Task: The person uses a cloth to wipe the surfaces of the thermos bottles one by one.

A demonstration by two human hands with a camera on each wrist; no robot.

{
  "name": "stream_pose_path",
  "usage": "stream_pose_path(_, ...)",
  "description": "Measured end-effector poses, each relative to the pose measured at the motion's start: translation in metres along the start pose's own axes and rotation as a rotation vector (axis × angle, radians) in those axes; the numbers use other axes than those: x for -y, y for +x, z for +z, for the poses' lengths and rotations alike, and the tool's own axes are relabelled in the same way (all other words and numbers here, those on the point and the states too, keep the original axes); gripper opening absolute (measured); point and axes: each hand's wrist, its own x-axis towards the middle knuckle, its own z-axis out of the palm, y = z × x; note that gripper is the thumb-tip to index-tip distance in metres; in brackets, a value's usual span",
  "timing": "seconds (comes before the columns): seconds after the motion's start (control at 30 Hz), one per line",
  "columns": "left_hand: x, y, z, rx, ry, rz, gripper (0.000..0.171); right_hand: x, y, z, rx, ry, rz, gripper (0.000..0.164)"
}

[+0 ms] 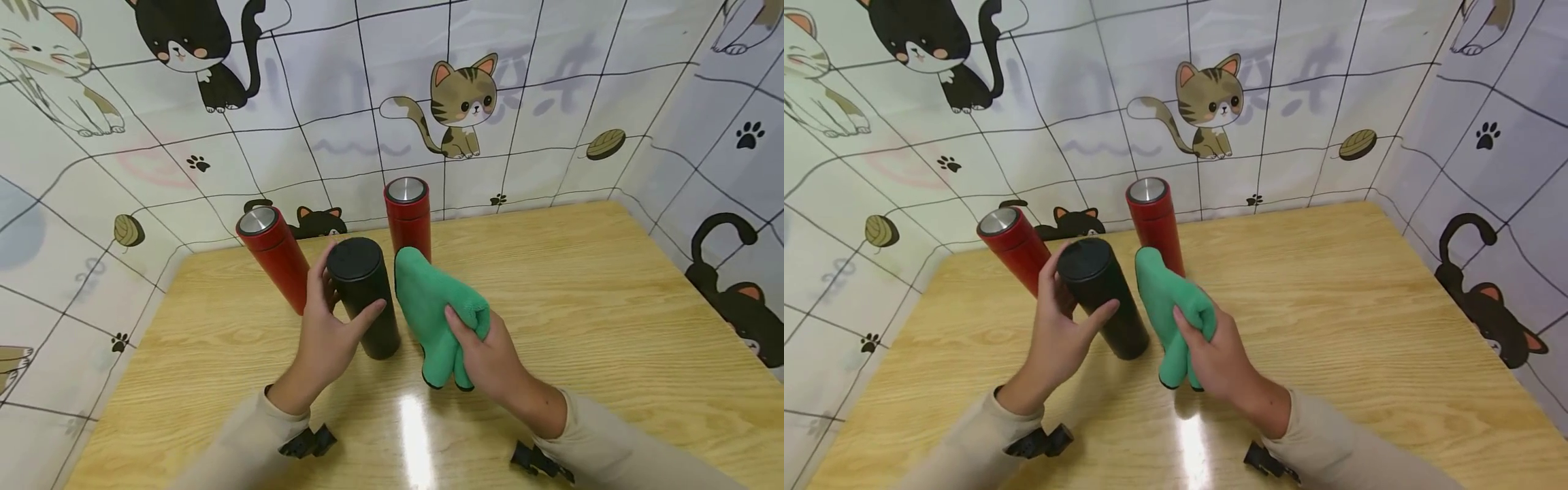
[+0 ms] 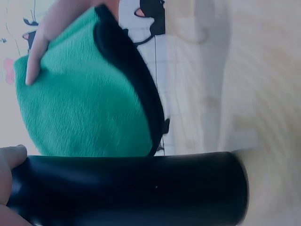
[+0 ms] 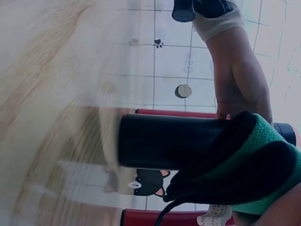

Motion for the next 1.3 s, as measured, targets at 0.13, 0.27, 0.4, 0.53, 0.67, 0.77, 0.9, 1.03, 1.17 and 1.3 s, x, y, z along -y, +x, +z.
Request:
stream_pose_path(0.13, -0.007, -0.012, 0.006, 0.031, -0.002, 0.034, 0.100, 0.002, -0.005, 0.003, 0.004, 0.010, -0.166, 0.039)
stream_pose_path(0.27, -0.013, -0.020, 0.013, 0.062, 0.003, 0.072, 0.102, 0.002, -0.007, 0.005, 0.019, 0.046, -0.315, 0.046)
stream_pose_path(0.4, -0.014, -0.025, 0.016, 0.088, 0.046, 0.138, 0.107, 0.000, -0.007, 0.007, 0.029, 0.047, -0.410, 0.056)
stream_pose_path(0.53, -0.014, -0.026, 0.015, 0.111, 0.143, 0.250, 0.103, -0.004, -0.006, 0.010, 0.062, 0.051, -0.448, 0.061)
stream_pose_path(0.67, -0.013, -0.024, 0.013, 0.124, 0.203, 0.286, 0.093, -0.008, -0.004, 0.015, 0.055, 0.018, -0.456, 0.067)
stream_pose_path(0.77, -0.013, -0.022, 0.012, 0.130, 0.227, 0.273, 0.092, -0.010, -0.002, 0.017, 0.034, -0.023, -0.449, 0.069)
stream_pose_path(0.9, -0.012, -0.020, 0.011, 0.144, 0.245, 0.262, 0.093, -0.014, 0.000, 0.019, 0.004, -0.094, -0.393, 0.066)
stream_pose_path(1.03, -0.010, -0.018, 0.011, 0.157, 0.250, 0.273, 0.095, -0.020, 0.001, 0.018, 0.009, -0.172, -0.255, 0.062)
stream_pose_path(1.17, -0.010, -0.017, 0.010, 0.152, 0.258, 0.284, 0.095, -0.022, 0.004, 0.016, 0.038, -0.192, -0.179, 0.058)
stream_pose_path(1.3, -0.010, -0.018, 0.010, 0.148, 0.256, 0.281, 0.094, -0.019, 0.005, 0.014, 0.007, -0.147, -0.207, 0.054)
